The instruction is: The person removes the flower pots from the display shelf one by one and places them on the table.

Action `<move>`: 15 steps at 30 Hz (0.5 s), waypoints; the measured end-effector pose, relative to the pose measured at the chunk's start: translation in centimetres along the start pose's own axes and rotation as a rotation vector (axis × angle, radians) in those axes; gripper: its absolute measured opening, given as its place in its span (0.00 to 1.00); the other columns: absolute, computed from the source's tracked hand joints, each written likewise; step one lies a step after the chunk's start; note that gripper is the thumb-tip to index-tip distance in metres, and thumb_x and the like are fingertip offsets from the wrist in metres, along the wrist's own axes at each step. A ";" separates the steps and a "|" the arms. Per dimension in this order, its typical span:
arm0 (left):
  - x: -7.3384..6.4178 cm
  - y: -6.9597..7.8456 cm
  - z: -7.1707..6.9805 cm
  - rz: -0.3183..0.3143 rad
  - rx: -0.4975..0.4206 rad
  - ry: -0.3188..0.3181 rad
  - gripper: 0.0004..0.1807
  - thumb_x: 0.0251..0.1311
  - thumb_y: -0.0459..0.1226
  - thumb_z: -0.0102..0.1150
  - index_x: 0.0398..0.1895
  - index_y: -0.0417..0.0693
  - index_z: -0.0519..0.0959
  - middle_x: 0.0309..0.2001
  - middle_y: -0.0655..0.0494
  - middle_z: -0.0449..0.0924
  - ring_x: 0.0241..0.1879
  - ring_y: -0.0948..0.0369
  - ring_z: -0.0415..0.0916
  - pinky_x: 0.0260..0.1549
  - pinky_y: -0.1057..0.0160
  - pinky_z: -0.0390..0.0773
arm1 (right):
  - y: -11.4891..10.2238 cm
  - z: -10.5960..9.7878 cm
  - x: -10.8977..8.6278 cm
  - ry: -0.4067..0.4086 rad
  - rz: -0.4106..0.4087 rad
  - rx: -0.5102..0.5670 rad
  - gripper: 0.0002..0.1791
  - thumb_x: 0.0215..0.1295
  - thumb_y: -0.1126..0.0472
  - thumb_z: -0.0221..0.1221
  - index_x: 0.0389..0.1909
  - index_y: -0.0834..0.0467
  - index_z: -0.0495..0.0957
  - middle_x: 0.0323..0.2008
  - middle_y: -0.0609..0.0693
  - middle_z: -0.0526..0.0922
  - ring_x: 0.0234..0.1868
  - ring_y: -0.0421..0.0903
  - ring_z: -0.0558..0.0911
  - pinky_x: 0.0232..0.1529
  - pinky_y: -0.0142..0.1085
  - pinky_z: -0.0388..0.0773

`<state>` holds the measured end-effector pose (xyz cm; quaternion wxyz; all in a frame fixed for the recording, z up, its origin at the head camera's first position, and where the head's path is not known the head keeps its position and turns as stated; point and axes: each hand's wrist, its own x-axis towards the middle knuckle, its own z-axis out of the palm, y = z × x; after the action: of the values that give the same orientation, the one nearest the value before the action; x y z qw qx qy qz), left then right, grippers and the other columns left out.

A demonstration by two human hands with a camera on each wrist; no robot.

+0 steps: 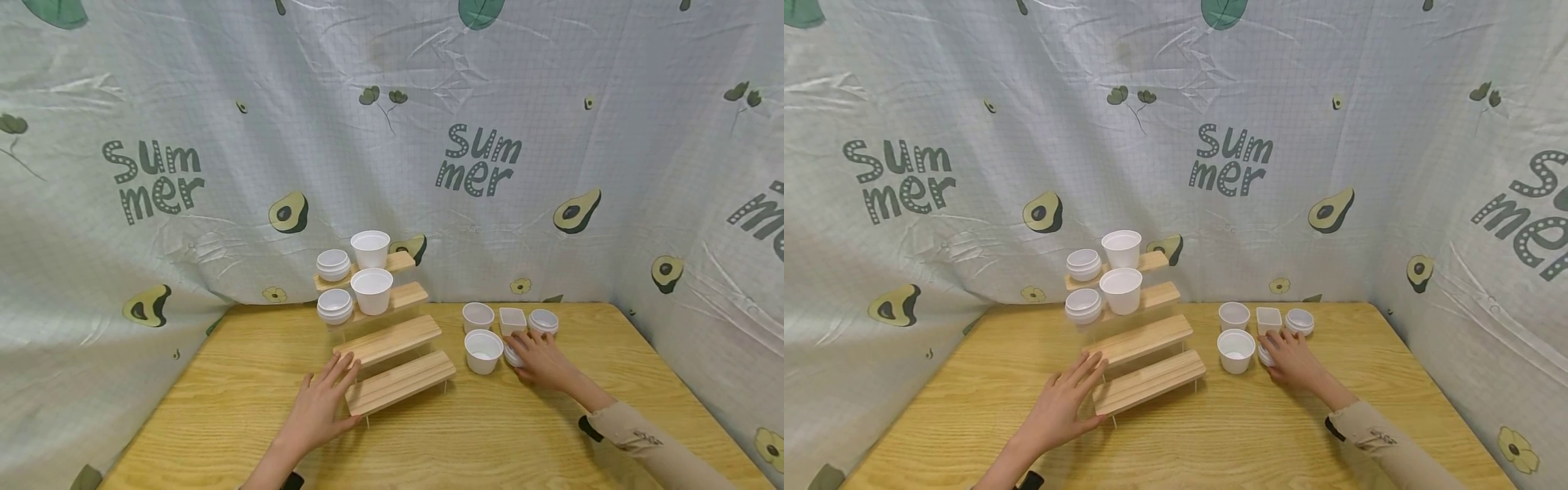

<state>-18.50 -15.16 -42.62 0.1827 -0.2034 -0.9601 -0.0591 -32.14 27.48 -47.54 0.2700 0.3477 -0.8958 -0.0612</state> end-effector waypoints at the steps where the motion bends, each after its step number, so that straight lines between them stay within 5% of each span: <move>1: 0.0 0.0 0.0 0.000 -0.001 -0.001 0.46 0.38 0.55 0.66 0.63 0.51 0.63 0.65 0.52 0.60 0.64 0.51 0.58 0.45 0.35 0.68 | 0.0 0.0 0.0 0.000 0.000 -0.001 0.34 0.39 0.51 0.68 0.50 0.58 0.72 0.44 0.55 0.73 0.44 0.57 0.71 0.36 0.51 0.67; 15: 0.0 0.0 0.0 -0.008 -0.011 -0.001 0.45 0.38 0.55 0.66 0.63 0.52 0.63 0.65 0.53 0.60 0.65 0.51 0.57 0.46 0.35 0.67 | 0.3 -0.7 -0.2 -0.017 0.022 0.053 0.35 0.40 0.51 0.68 0.52 0.58 0.71 0.47 0.56 0.73 0.44 0.56 0.71 0.38 0.54 0.67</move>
<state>-18.46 -15.17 -42.62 0.1810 -0.2004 -0.9607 -0.0650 -31.77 27.92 -46.92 0.2538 0.3444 -0.9031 -0.0373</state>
